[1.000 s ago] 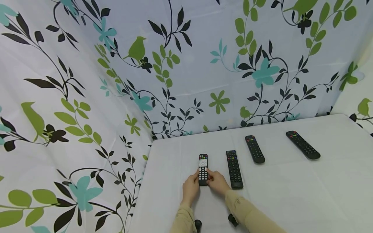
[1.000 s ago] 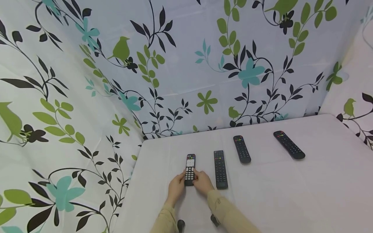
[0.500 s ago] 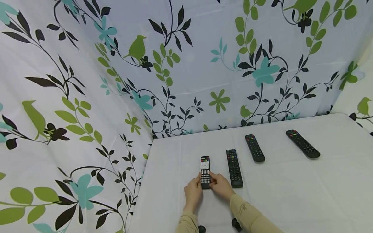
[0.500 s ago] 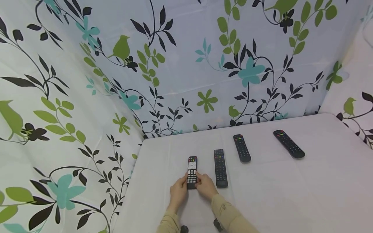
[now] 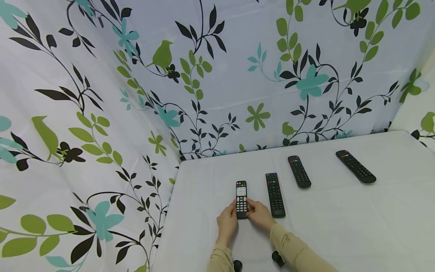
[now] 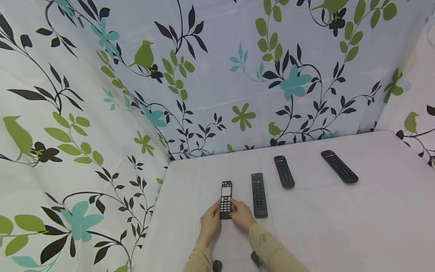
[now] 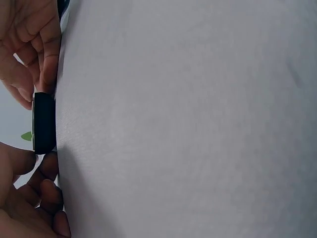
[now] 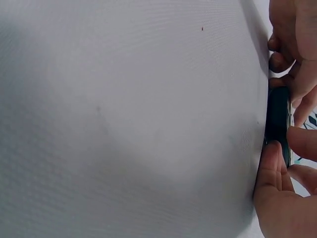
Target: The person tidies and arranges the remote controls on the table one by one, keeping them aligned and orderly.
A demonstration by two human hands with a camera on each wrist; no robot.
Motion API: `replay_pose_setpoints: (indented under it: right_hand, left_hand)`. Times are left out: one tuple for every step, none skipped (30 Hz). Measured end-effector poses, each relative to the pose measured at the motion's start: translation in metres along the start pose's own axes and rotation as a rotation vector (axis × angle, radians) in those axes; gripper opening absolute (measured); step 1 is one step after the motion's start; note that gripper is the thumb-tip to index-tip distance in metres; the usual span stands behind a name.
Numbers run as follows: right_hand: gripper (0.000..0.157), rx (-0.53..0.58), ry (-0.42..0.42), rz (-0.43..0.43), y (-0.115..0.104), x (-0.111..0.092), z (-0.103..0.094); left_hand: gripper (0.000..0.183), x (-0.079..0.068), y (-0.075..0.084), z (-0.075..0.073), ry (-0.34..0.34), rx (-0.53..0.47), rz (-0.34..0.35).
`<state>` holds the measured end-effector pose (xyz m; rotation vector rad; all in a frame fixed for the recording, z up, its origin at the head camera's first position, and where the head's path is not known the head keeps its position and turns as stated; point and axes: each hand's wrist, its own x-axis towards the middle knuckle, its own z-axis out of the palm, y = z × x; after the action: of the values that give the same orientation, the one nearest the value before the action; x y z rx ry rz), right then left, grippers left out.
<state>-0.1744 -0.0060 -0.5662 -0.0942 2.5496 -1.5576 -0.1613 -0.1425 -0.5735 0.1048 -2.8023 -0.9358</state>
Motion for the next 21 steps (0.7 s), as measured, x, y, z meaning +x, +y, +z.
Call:
replay_pose_setpoints:
  right_hand:
    - [0.058,0.003,-0.002,0.002,-0.001,0.000,-0.001]
    - [0.058,0.002,-0.004,0.010,-0.002,0.000,-0.002]
    - [0.057,0.005,-0.005,0.006,-0.003,-0.001,-0.003]
    - [0.057,0.009,-0.006,0.008,-0.005,-0.001,-0.004]
    - [0.056,0.018,-0.003,0.004,-0.006,-0.002,-0.005]
    - [0.056,0.027,-0.003,0.006,-0.008,-0.003,-0.007]
    - [0.056,0.037,0.000,0.001,-0.010,-0.004,-0.009]
    - [0.055,0.050,0.005,-0.001,-0.012,-0.005,-0.011]
    - [0.054,0.060,0.011,-0.009,-0.015,-0.006,-0.015]
    - [0.053,0.064,0.018,-0.009,-0.018,-0.007,-0.018]
    - [0.053,0.067,0.028,-0.015,-0.021,-0.008,-0.023]
    - [0.052,0.062,0.040,-0.023,-0.024,-0.009,-0.028]
    - [0.051,0.055,0.054,-0.033,-0.027,-0.010,-0.033]
    - [0.051,0.047,0.069,-0.040,-0.029,-0.010,-0.039]
    - [0.051,0.034,0.083,-0.045,-0.031,-0.011,-0.045]
    - [0.051,0.026,0.095,-0.051,-0.032,-0.010,-0.051]
    - [0.051,0.016,0.105,-0.054,-0.031,-0.010,-0.057]
    - [0.051,0.006,0.114,-0.056,-0.030,-0.010,-0.063]
    - [0.051,0.003,0.119,-0.054,-0.028,-0.009,-0.069]
    - [0.051,-0.011,0.127,-0.052,-0.025,-0.008,-0.074]
    - [0.051,-0.024,0.133,-0.045,-0.022,-0.007,-0.080]
  left_hand:
    - [0.031,0.000,0.000,-0.001,-0.002,-0.001,0.001]
    - [0.031,0.000,0.001,-0.002,-0.003,-0.001,0.001]
    - [0.031,0.000,0.001,-0.003,-0.004,-0.002,0.001]
    - [0.032,0.000,0.001,-0.004,0.005,0.007,0.007]
    - [0.032,0.000,0.002,-0.005,0.017,0.015,0.014]
    - [0.032,0.000,0.002,-0.006,0.032,0.024,0.023]
    - [0.032,0.000,0.003,-0.006,0.051,0.038,0.039]
    - [0.032,0.000,0.005,-0.007,0.073,0.047,0.057]
    - [0.032,0.001,0.008,-0.008,0.095,0.047,0.075]
    - [0.032,0.002,0.011,-0.008,0.119,0.046,0.098]
    - [0.033,0.002,0.016,-0.009,0.136,0.042,0.118]
    - [0.032,0.003,0.021,-0.009,0.153,0.037,0.142]
    - [0.032,0.004,0.026,-0.009,0.164,0.026,0.162]
    - [0.032,0.006,0.033,-0.009,0.169,0.008,0.180]
    - [0.032,0.007,0.039,-0.008,0.171,-0.004,0.198]
    - [0.032,0.008,0.046,-0.008,0.166,-0.014,0.216]
    - [0.032,0.009,0.052,-0.006,0.161,-0.021,0.231]
    - [0.033,0.010,0.059,-0.005,0.149,-0.034,0.242]
    - [0.034,0.011,0.065,-0.004,0.129,-0.053,0.246]
    - [0.035,0.012,0.071,-0.002,0.108,-0.067,0.250]
    - [0.036,0.012,0.076,0.000,0.083,-0.080,0.249]
